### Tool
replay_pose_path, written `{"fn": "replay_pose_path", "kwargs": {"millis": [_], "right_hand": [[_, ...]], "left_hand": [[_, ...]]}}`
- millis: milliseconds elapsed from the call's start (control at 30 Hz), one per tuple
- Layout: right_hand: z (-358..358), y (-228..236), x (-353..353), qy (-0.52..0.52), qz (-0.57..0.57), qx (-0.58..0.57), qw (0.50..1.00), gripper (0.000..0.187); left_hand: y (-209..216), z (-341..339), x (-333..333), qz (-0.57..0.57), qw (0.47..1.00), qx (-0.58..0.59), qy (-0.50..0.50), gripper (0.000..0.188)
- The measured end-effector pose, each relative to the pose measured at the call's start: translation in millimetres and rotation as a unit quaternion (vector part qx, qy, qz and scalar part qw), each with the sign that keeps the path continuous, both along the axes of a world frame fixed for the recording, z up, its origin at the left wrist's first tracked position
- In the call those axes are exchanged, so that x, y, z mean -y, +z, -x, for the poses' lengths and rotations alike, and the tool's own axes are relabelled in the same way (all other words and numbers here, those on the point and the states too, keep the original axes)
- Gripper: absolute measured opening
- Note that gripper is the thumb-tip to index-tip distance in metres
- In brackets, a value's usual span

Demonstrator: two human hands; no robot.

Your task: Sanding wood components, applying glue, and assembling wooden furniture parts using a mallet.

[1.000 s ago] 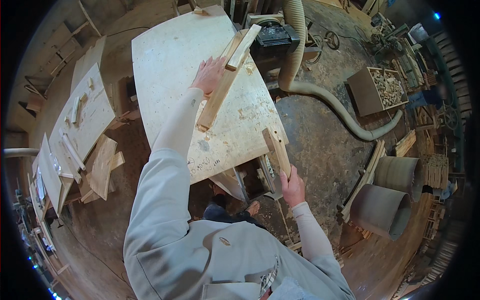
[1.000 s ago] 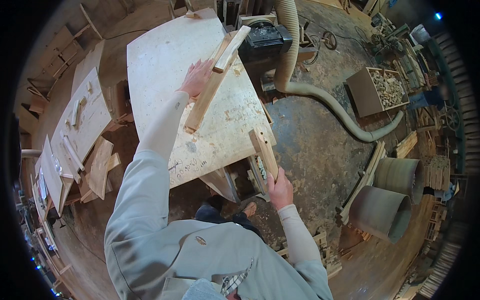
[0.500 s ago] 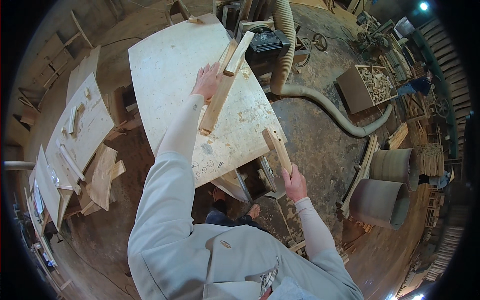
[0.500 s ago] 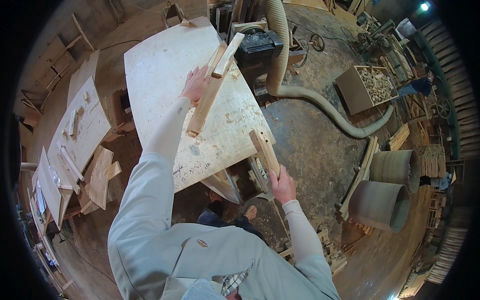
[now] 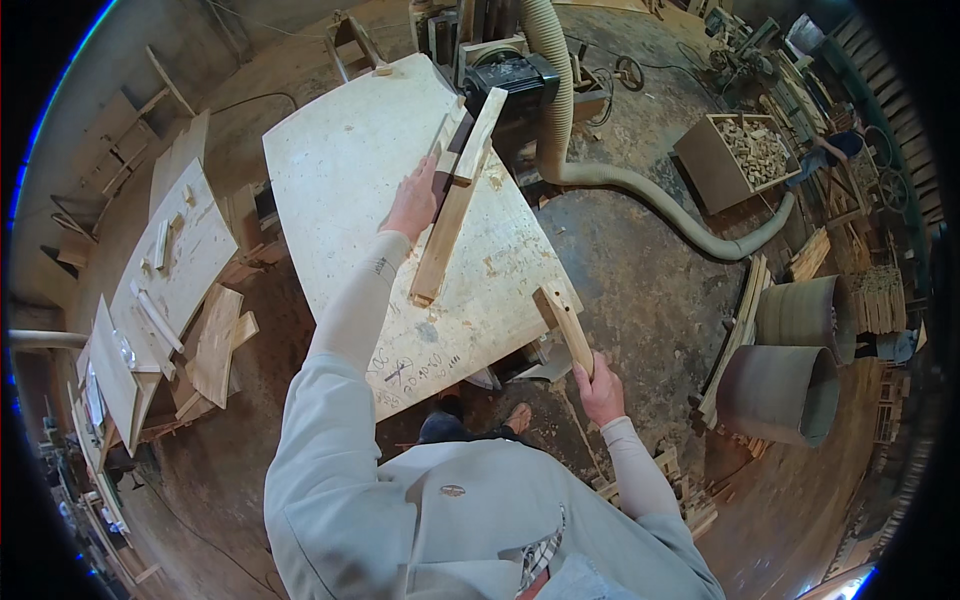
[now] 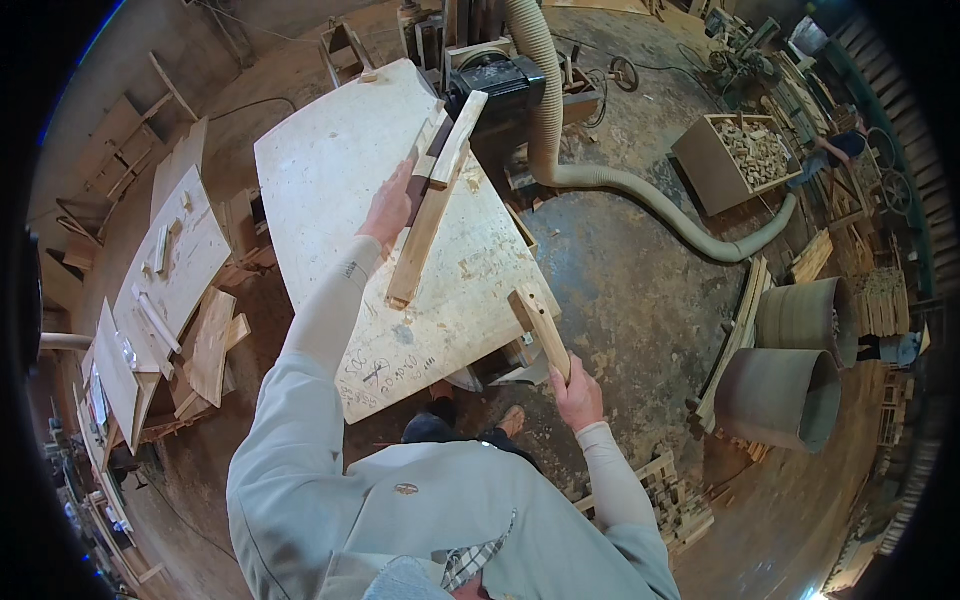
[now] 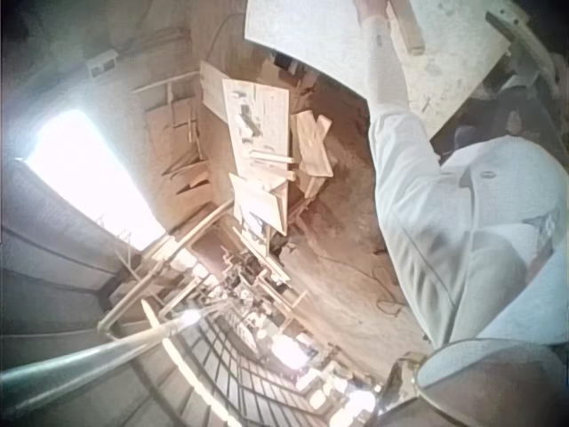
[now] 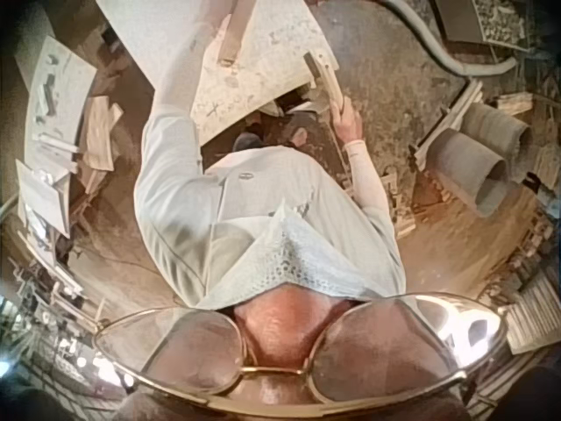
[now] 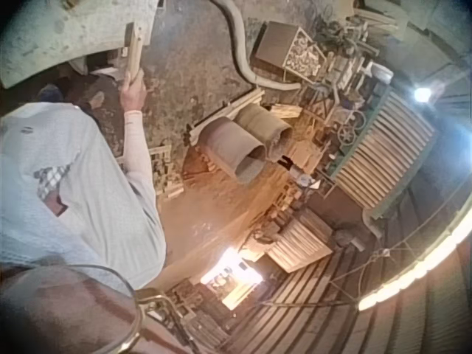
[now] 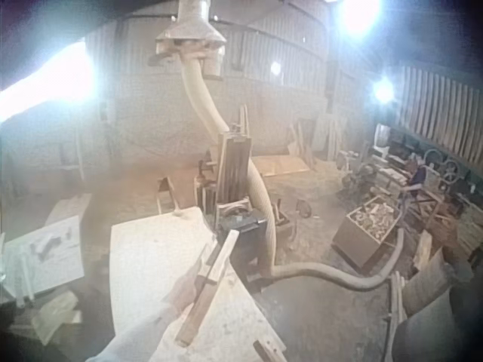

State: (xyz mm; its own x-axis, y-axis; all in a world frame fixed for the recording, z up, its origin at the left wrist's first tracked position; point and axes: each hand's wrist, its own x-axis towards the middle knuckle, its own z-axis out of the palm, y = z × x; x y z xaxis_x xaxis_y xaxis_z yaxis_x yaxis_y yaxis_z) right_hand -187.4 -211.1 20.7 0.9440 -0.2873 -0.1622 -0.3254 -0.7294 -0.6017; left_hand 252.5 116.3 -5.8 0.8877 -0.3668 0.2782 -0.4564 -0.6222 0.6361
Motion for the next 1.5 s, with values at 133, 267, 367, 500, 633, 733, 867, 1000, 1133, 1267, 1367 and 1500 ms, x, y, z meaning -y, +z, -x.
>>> {"fn": "replay_pose_path", "kwargs": {"millis": [133, 267, 367, 500, 633, 733, 867, 1000, 1133, 1267, 1367, 1500], "right_hand": [[25, 3, 10, -0.012, -0.007, -0.037, 0.999, 0.047], [38, 5, 11, -0.011, -0.008, -0.035, 0.999, 0.046], [43, 10, 10, -0.014, -0.007, -0.033, 0.999, 0.045], [42, 14, 10, -0.017, -0.006, -0.037, 0.999, 0.044], [40, 12, 11, -0.006, -0.009, -0.024, 1.0, 0.044], [38, 13, 7, -0.006, -0.008, -0.016, 1.0, 0.044], [42, 7, 14, -0.018, -0.003, -0.028, 0.999, 0.044], [36, 8, 12, -0.007, -0.005, -0.018, 1.0, 0.045], [34, 13, 9, -0.009, -0.009, -0.029, 1.0, 0.046], [37, 5, 12, -0.014, -0.006, -0.032, 0.999, 0.047], [36, 7, 12, -0.009, -0.013, -0.037, 0.999, 0.047], [33, 9, 13, -0.002, -0.012, -0.031, 0.999, 0.049]], "left_hand": [[14, 30, 19, -0.003, 0.999, -0.026, -0.032, 0.066], [-2, 48, 11, -0.093, 0.993, -0.049, 0.046, 0.062], [-12, 56, 16, -0.107, 0.994, -0.036, 0.0, 0.059], [-13, 46, 24, -0.106, 0.994, -0.039, 0.001, 0.057], [-12, 36, 25, -0.115, 0.992, -0.042, -0.007, 0.057], [-10, 35, 18, -0.103, 0.994, -0.037, -0.014, 0.057], [0, 63, 24, -0.074, 0.996, -0.036, -0.017, 0.059], [-10, 77, 4, -0.077, 0.996, -0.039, -0.017, 0.06], [-8, 63, 12, -0.084, 0.996, -0.021, -0.032, 0.061], [-9, 51, 23, -0.09, 0.995, -0.018, -0.031, 0.059], [-12, 39, 23, -0.093, 0.995, -0.022, -0.026, 0.059], [-14, 36, 26, -0.098, 0.995, -0.024, -0.023, 0.059]]}}
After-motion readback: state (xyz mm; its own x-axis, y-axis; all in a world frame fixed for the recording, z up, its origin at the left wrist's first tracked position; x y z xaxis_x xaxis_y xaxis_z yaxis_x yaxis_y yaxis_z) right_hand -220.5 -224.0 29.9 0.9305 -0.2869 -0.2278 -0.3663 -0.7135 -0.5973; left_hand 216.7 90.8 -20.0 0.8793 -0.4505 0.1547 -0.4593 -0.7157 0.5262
